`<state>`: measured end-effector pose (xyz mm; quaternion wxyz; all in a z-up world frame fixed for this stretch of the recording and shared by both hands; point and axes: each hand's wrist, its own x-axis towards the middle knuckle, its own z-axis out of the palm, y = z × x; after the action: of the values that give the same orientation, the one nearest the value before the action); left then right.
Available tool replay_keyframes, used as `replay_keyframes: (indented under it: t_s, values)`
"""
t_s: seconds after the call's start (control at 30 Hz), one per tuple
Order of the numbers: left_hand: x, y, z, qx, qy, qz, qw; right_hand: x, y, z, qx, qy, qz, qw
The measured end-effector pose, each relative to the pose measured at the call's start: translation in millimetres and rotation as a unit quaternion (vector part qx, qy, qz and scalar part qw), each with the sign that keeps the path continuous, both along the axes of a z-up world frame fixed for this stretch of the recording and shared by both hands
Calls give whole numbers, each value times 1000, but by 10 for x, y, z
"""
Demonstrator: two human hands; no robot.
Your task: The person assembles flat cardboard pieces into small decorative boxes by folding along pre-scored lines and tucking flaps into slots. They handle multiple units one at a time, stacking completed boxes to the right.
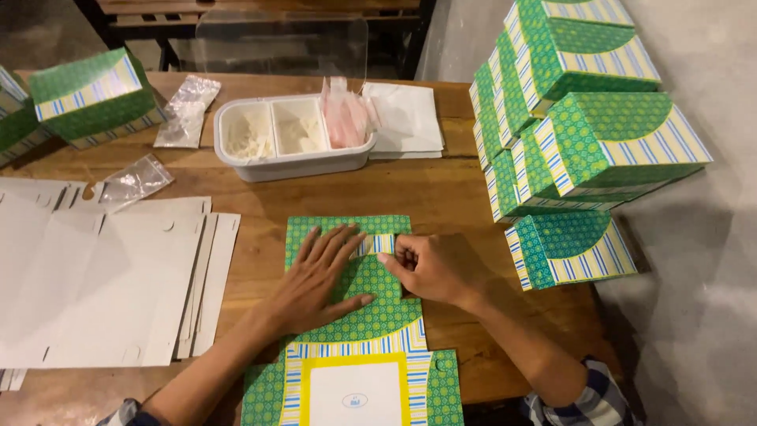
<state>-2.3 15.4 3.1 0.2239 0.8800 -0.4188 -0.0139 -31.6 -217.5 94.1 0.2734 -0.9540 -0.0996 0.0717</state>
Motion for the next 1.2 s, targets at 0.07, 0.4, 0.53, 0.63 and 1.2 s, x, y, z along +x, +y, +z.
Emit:
replay_keyframes:
  t_s: [0.07, 0.4, 0.53, 0.63, 1.2]
  values:
    - [-44, 4, -9, -4, -4, 4, 1000, -10, 34, -20, -21, -19, 29, 999]
    - [-53, 9, -47, 40, -18, -16, 999, 1, -72, -439, -69, -154, 117, 979]
    - [-63, 20, -24, 46, -33, 3, 998, 25, -70, -697, -33, -176, 86, 980]
    - [-75, 23, -38, 46, -42, 21, 998, -34, -18, -757, -90, -201, 81, 972]
    - [-90, 54, -115, -15, -114, -4, 993, -1036, 309, -692, -159, -126, 53, 978]
